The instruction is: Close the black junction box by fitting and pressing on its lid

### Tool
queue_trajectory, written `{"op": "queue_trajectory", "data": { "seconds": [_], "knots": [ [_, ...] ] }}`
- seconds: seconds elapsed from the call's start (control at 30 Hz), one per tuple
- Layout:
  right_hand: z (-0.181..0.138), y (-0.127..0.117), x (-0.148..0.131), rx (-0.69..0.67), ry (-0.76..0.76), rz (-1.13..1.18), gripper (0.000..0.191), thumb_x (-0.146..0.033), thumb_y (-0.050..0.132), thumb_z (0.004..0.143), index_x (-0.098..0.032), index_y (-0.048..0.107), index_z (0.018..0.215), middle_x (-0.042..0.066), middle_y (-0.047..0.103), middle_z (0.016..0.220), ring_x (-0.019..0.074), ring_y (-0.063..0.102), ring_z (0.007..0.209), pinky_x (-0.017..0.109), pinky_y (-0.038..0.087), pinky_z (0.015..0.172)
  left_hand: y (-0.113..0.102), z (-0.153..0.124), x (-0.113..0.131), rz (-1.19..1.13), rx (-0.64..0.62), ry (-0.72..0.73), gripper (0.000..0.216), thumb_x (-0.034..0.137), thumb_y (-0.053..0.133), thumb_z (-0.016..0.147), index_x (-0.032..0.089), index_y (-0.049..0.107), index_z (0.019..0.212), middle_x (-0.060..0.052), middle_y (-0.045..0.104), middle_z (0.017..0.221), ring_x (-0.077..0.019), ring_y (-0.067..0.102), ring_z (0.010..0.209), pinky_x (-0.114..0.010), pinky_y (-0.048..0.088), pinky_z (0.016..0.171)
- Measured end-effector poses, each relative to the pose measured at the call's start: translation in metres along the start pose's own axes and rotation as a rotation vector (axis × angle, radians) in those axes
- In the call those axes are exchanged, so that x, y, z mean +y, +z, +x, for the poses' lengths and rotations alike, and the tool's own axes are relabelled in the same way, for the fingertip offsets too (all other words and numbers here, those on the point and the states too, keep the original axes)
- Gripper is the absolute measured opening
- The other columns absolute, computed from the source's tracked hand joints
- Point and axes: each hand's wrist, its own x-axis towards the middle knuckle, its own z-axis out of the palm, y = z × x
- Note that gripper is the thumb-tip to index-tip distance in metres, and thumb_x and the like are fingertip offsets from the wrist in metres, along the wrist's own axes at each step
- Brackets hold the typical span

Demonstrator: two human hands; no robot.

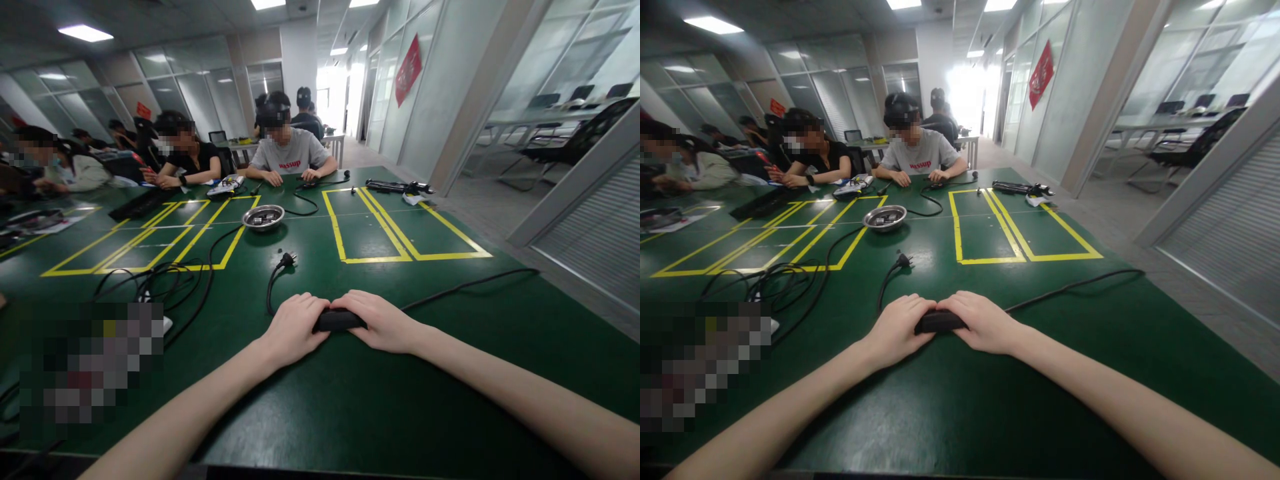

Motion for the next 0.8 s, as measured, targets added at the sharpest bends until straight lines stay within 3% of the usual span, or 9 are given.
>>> {"op": "queue_trajectory", "data": {
  "seconds": [0.3,0.6,0.8],
  "knots": [
    [0.0000,-0.0007,0.0006,-0.052,0.020,-0.051,0.033,-0.020,0.060,0.093,-0.017,0.061,0.126,0.014,0.073,0.112,0.0263,0.070,0.101,0.042,0.055,0.092,-0.0031,-0.0022,-0.0005,0.039,0.017,0.058,0.022,0.034,0.064,0.095,0.018,0.068,0.109,-0.009,0.075,0.098,-0.0248,0.066,0.088,-0.038,0.046,0.082],
    [-0.0008,-0.0057,0.0009,-0.040,-0.091,-0.155,0.030,-0.029,0.051,0.103,-0.016,0.063,0.128,0.014,0.077,0.111,0.0250,0.072,0.094,0.038,0.050,0.081,-0.0054,-0.0024,0.0010,0.028,0.037,0.050,0.024,0.036,0.066,0.094,0.017,0.070,0.108,-0.007,0.076,0.092,-0.0238,0.067,0.082,-0.037,0.043,0.077],
    [-0.0029,-0.0057,0.0017,0.028,-0.106,-0.216,0.031,-0.037,0.055,0.102,-0.017,0.066,0.123,0.012,0.077,0.098,0.0228,0.071,0.085,0.035,0.049,0.077,-0.0049,-0.0030,0.0017,0.017,0.023,0.042,0.025,0.039,0.066,0.094,0.018,0.071,0.107,-0.007,0.076,0.090,-0.0232,0.067,0.082,-0.036,0.043,0.077]
  ]
}}
